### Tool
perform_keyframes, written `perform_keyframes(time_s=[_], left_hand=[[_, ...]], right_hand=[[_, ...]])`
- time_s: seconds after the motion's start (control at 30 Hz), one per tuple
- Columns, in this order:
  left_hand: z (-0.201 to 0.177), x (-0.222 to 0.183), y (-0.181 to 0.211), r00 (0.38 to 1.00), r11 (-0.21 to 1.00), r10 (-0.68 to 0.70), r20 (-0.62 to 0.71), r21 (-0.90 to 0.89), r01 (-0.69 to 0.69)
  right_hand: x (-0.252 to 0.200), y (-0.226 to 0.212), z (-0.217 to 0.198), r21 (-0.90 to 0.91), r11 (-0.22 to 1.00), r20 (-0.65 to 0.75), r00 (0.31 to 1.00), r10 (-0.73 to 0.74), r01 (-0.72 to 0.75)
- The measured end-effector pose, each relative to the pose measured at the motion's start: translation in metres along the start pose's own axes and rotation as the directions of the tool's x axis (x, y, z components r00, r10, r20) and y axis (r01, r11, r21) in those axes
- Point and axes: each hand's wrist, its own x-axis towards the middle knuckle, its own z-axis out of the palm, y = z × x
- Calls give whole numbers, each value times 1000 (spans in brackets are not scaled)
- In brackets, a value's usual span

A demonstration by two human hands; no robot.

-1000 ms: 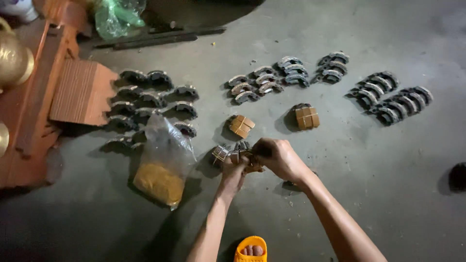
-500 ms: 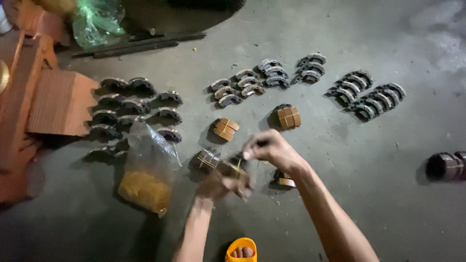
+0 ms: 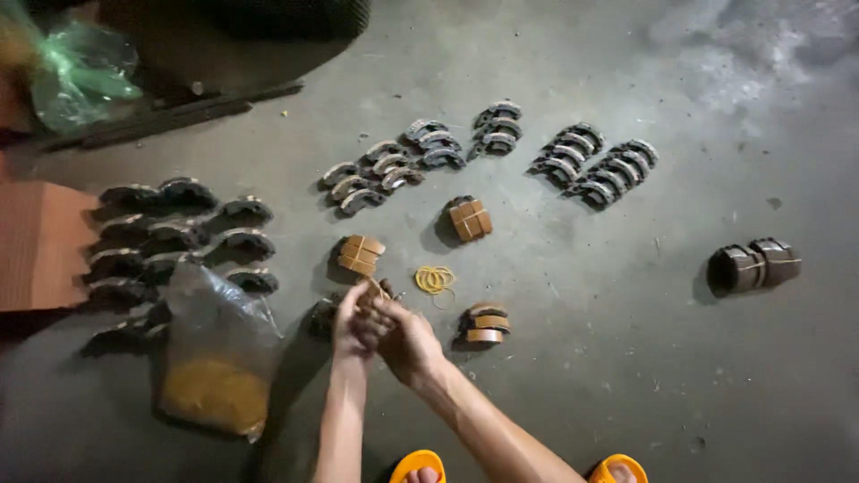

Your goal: Bundling pairs of motorcycle brake shoes together using rubber bands

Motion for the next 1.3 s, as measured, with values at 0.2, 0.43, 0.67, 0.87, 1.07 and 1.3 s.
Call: perform_keyframes(time_s=[0.2, 0.43, 0.67, 0.87, 1.07, 1.3], left_hand=[[-66, 99, -69, 388, -45, 150, 909, -386, 921], [-36, 76, -49, 786, 682, 59, 616, -600, 419], [-26, 47, -32, 916, 930, 358, 178, -160, -332], [-42, 29, 10, 964, 969, 144, 221, 165, -183], [-22, -91, 46, 926, 993, 119, 358, -62, -103], [-25, -82, 25, 952, 940, 298, 71, 154, -306]], right_hand=[[-37, -31, 26, 503, 864, 297, 939, -173, 0], [-37, -33, 20, 581, 812, 559, 753, -347, -57], [-31, -50, -3, -384, 796, 319, 876, -361, 468], [-74, -99, 2, -379, -451, 920, 380, -93, 808], [-81, -92, 9, -539, -554, 765, 644, -9, 634], [-65, -80, -3, -459, -146, 884, 436, -167, 876]])
